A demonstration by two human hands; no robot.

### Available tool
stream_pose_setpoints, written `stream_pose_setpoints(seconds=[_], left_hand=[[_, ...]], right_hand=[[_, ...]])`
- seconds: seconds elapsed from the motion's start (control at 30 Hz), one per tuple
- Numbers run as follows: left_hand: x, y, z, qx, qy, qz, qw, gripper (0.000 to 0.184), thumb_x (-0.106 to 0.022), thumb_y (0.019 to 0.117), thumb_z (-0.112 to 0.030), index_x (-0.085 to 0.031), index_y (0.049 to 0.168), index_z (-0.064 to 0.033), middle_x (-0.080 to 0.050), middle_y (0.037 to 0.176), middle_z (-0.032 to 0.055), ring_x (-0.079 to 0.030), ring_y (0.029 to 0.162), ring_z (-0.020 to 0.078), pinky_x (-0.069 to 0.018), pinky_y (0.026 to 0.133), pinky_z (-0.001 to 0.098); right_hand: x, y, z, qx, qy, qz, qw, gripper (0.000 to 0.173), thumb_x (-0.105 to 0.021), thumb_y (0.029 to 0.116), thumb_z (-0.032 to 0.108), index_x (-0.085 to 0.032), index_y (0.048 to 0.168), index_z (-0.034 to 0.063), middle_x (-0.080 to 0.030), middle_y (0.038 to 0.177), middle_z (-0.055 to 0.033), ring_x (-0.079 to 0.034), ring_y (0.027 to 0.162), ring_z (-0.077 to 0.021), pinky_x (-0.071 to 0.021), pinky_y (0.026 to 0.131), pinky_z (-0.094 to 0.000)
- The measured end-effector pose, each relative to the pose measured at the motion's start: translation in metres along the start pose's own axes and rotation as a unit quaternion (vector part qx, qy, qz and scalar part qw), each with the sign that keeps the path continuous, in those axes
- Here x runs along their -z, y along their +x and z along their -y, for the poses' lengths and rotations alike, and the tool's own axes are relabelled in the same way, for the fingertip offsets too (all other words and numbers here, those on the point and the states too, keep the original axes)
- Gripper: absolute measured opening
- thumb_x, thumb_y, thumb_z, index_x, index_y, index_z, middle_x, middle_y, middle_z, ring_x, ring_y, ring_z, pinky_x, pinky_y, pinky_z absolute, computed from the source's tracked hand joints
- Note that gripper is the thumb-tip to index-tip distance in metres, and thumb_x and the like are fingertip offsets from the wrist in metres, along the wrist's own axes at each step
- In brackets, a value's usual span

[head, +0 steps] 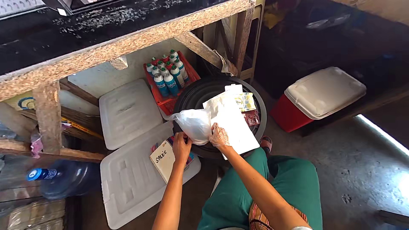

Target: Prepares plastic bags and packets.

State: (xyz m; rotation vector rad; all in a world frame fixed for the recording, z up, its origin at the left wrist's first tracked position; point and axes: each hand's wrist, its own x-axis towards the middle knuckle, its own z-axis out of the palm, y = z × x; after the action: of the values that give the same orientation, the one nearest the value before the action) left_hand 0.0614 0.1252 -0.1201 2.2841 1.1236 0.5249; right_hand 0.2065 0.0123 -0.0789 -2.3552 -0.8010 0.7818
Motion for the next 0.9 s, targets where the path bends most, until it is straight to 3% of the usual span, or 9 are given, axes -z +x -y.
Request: stream_pose_setpoints(seconds=[0.13, 0.2, 0.33, 0.4, 0.47, 0.57, 0.63, 0.7, 0.9], left_hand=[[0.009, 0.007, 0.043, -0.034, -0.082, -0.014, 0.996, 0.046, -0.077, 0.0903, -0.019, -0.064, 0.123, 0.0105, -0.062, 0.121, 0.0317, -0.065, 0.104, 0.0409, -0.0532, 0.091, 0.051], [0.027, 0.008, 0.045, -0.045, -0.131, -0.029, 0.99, 0.053, -0.078, 0.089, -0.018, -0.059, 0.13, 0.0106, -0.058, 0.127, 0.0323, -0.062, 0.11, 0.0403, -0.0523, 0.091, 0.0505], [0.082, 0.014, -0.014, -0.204, -0.262, -0.073, 0.94, 0.078, -0.064, 0.0944, -0.038, -0.033, 0.149, 0.0086, -0.045, 0.152, 0.023, -0.048, 0.139, 0.0247, -0.0459, 0.109, 0.041], [0.104, 0.024, -0.06, -0.306, -0.257, -0.086, 0.913, 0.081, -0.061, 0.0962, -0.053, -0.039, 0.145, 0.0076, -0.046, 0.153, 0.0196, -0.045, 0.142, 0.0217, -0.0422, 0.114, 0.0398], [0.112, 0.036, -0.09, -0.36, -0.198, -0.059, 0.91, 0.073, -0.066, 0.0938, -0.049, -0.053, 0.137, 0.0073, -0.054, 0.146, 0.0207, -0.05, 0.138, 0.0255, -0.0419, 0.115, 0.0417], [0.091, 0.046, -0.098, -0.339, -0.153, 0.008, 0.928, 0.055, -0.075, 0.0869, -0.035, -0.064, 0.126, 0.0025, -0.064, 0.133, 0.0164, -0.059, 0.126, 0.0258, -0.0452, 0.109, 0.0435], [0.064, 0.045, -0.089, -0.289, -0.219, 0.004, 0.932, 0.051, -0.081, 0.0807, -0.026, -0.063, 0.12, 0.0005, -0.069, 0.122, 0.0118, -0.066, 0.114, 0.0167, -0.0517, 0.102, 0.0355], [0.041, 0.037, -0.078, -0.225, -0.288, -0.032, 0.93, 0.064, -0.086, 0.073, -0.025, -0.058, 0.125, -0.0018, -0.069, 0.115, 0.0061, -0.067, 0.105, 0.0059, -0.0544, 0.095, 0.0252], [-0.014, 0.014, -0.068, -0.088, -0.292, -0.135, 0.943, 0.104, -0.09, 0.0624, -0.031, -0.039, 0.137, 0.0204, -0.062, 0.126, 0.0256, -0.061, 0.118, 0.0133, -0.0462, 0.105, 0.026]], right_hand=[[0.013, 0.005, -0.02, 0.023, 0.092, 0.023, 0.995, 0.047, -0.07, 0.0952, 0.016, -0.054, 0.134, -0.0041, -0.067, 0.111, -0.0256, -0.068, 0.103, -0.0366, -0.0526, 0.095, -0.0506], [0.029, -0.006, -0.021, 0.071, 0.144, -0.001, 0.987, 0.06, -0.08, 0.0888, 0.019, -0.053, 0.137, -0.0045, -0.067, 0.117, -0.0256, -0.067, 0.105, -0.0354, -0.0526, 0.095, -0.0493], [0.066, -0.034, 0.021, 0.301, 0.244, -0.062, 0.92, 0.089, -0.09, 0.0746, 0.017, -0.044, 0.15, 0.0002, -0.053, 0.145, -0.0234, -0.056, 0.128, -0.0315, -0.0498, 0.104, -0.0437], [0.067, -0.028, 0.051, 0.412, 0.277, -0.095, 0.863, 0.085, -0.087, 0.0744, 0.016, -0.046, 0.147, -0.0055, -0.056, 0.14, -0.0246, -0.059, 0.125, -0.03, -0.049, 0.106, -0.0422], [0.053, -0.013, 0.07, 0.447, 0.29, -0.118, 0.838, 0.071, -0.081, 0.0759, 0.009, -0.051, 0.138, -0.0097, -0.067, 0.12, -0.0229, -0.067, 0.109, -0.0272, -0.0539, 0.098, -0.0424], [0.018, -0.012, 0.062, 0.366, 0.281, -0.147, 0.875, 0.057, -0.078, 0.081, 0.007, -0.055, 0.131, -0.0104, -0.068, 0.115, -0.0237, -0.067, 0.108, -0.0285, -0.0531, 0.097, -0.0443], [-0.004, -0.01, 0.047, 0.291, 0.25, -0.153, 0.911, 0.061, -0.082, 0.0775, 0.015, -0.059, 0.128, -0.0106, -0.068, 0.115, -0.0254, -0.066, 0.111, -0.033, -0.0514, 0.097, -0.0508], [-0.02, -0.007, 0.033, 0.252, 0.239, -0.133, 0.928, 0.065, -0.085, 0.0766, 0.017, -0.059, 0.129, -0.0106, -0.067, 0.118, -0.0269, -0.064, 0.114, -0.0355, -0.0494, 0.1, -0.0528], [-0.052, 0.0, -0.003, 0.276, 0.225, -0.165, 0.92, 0.058, -0.078, 0.0782, 0.008, -0.058, 0.126, -0.0175, -0.062, 0.126, -0.034, -0.059, 0.124, -0.0422, -0.0448, 0.109, -0.0496]])
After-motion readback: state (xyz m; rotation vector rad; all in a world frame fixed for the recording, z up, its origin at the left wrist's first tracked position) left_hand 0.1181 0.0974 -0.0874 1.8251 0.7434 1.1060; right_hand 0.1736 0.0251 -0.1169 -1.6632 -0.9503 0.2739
